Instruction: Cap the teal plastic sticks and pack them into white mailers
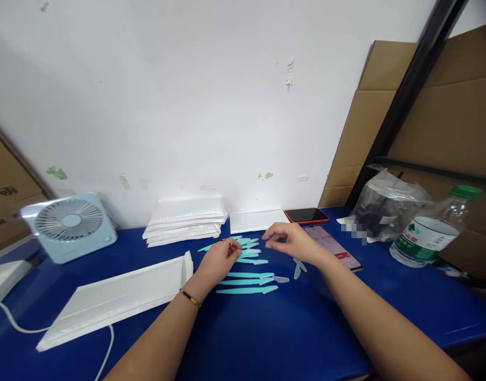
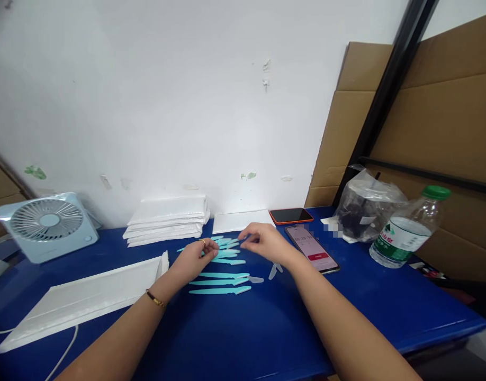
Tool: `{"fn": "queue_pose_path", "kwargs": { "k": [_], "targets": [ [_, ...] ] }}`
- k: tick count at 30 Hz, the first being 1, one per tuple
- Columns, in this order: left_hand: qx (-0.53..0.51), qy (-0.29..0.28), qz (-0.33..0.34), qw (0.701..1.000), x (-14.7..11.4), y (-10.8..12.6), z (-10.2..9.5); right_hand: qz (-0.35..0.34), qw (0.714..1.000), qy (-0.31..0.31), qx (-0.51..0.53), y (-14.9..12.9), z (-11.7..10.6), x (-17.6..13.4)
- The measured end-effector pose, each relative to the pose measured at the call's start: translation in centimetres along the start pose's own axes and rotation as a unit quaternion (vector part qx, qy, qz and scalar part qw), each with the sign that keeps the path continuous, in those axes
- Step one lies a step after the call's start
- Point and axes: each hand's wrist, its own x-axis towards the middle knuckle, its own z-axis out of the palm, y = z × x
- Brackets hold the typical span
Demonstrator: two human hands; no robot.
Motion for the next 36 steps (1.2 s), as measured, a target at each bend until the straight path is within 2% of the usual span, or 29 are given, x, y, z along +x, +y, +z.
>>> {"fn": "queue_pose_path", "kwargs": {
  "k": [2,5,7,9,12,17,22,26,30,36],
  "targets": [
    [0.046,0.017,0.015,0.999,-0.2,0.0,0.0,0.042,0.995,-0.001,-0.088,0.7,-1.9,-0.4],
    [0.060,-0.056,0.041,0.996,-0.6,0.3,-0.1,0.165,0.967,-0.092,-0.173,2.2,-4.2,-1.2],
    [0.068,-0.099,0.061,0.991,-0.8,0.5,0.0,0.246,0.935,-0.155,-0.201,3.1,-4.7,-1.6],
    [0.085,-0.114,0.063,0.988,-0.9,0.6,0.1,0.274,0.918,-0.187,-0.216,3.7,-4.5,-1.7],
    [0.111,-0.113,0.042,0.986,-0.8,0.5,0.3,0.233,0.930,-0.189,-0.213,3.9,-3.4,-1.3],
    [0.181,-0.054,0.037,0.981,-0.4,-0.1,0.4,0.156,0.960,-0.102,-0.210,3.8,-2.0,-0.4],
    [0.174,-0.029,0.039,0.983,-0.1,-0.2,0.3,0.065,0.979,-0.144,-0.125,4.0,-0.9,0.0],
    [0.142,-0.042,0.049,0.988,0.1,-0.5,0.6,0.045,0.986,-0.140,-0.083,3.7,0.4,0.1],
    [0.136,-0.028,0.069,0.988,0.3,-0.8,1.0,0.023,0.991,-0.116,-0.069,3.2,1.4,0.4],
    [0.157,-0.035,0.078,0.984,0.3,-0.9,0.5,0.027,0.988,-0.120,-0.095,3.7,0.8,0.3]
  ]
}}
